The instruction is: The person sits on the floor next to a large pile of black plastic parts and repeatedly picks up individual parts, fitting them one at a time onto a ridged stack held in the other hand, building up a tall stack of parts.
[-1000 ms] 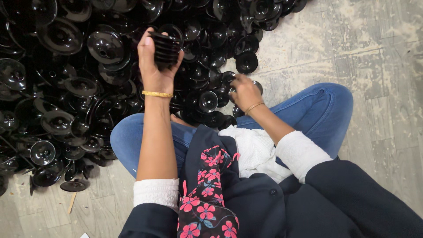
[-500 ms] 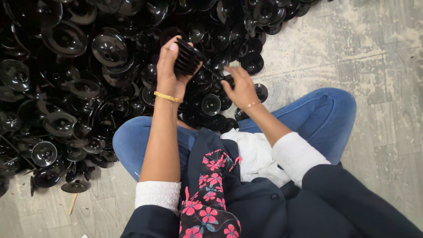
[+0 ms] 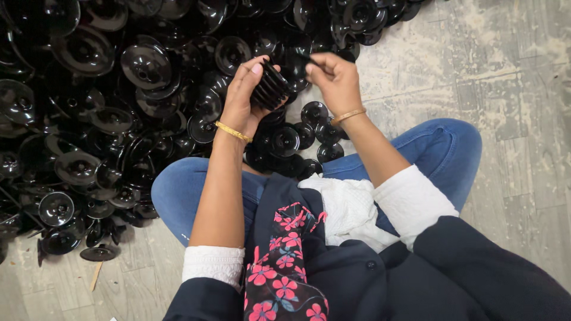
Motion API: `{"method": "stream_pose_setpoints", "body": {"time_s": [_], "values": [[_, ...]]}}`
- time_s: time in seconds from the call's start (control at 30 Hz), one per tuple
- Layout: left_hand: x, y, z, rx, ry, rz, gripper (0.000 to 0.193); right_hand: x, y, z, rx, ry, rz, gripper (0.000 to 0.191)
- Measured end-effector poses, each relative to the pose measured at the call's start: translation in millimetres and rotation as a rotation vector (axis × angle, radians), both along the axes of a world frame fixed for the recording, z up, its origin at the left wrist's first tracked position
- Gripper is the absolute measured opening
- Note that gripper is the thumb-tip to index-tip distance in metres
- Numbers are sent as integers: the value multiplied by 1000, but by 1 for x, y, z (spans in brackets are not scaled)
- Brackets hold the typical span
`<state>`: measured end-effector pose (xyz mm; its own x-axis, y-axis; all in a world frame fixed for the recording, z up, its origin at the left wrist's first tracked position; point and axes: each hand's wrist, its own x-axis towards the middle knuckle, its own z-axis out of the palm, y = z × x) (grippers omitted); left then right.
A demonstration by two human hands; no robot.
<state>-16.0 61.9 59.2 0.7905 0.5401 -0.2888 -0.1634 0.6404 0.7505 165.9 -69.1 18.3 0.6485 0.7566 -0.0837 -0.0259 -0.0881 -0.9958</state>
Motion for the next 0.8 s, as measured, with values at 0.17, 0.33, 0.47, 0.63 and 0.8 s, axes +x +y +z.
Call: {"method": "stream_pose_setpoints", "body": {"time_s": [0.17,0.33,0.47,0.63,0.8], "values": [[-2,2,0,-4,22,7,43,-31,2,42,99,-223,211,26],[-2,1,-4,-3,8,-6,44,-33,-20,55,136,-432,364,42],[1,-2,-5,27,25,-13,43,-20,-31,28,98,-171,215,41],[3,-2,-7,2,122,33,39,-18,-65,-30,-430,-885,289,50],[6,-3,-11,37,232,34,38,-12,-83,-69,-457,-838,248,38]]}}
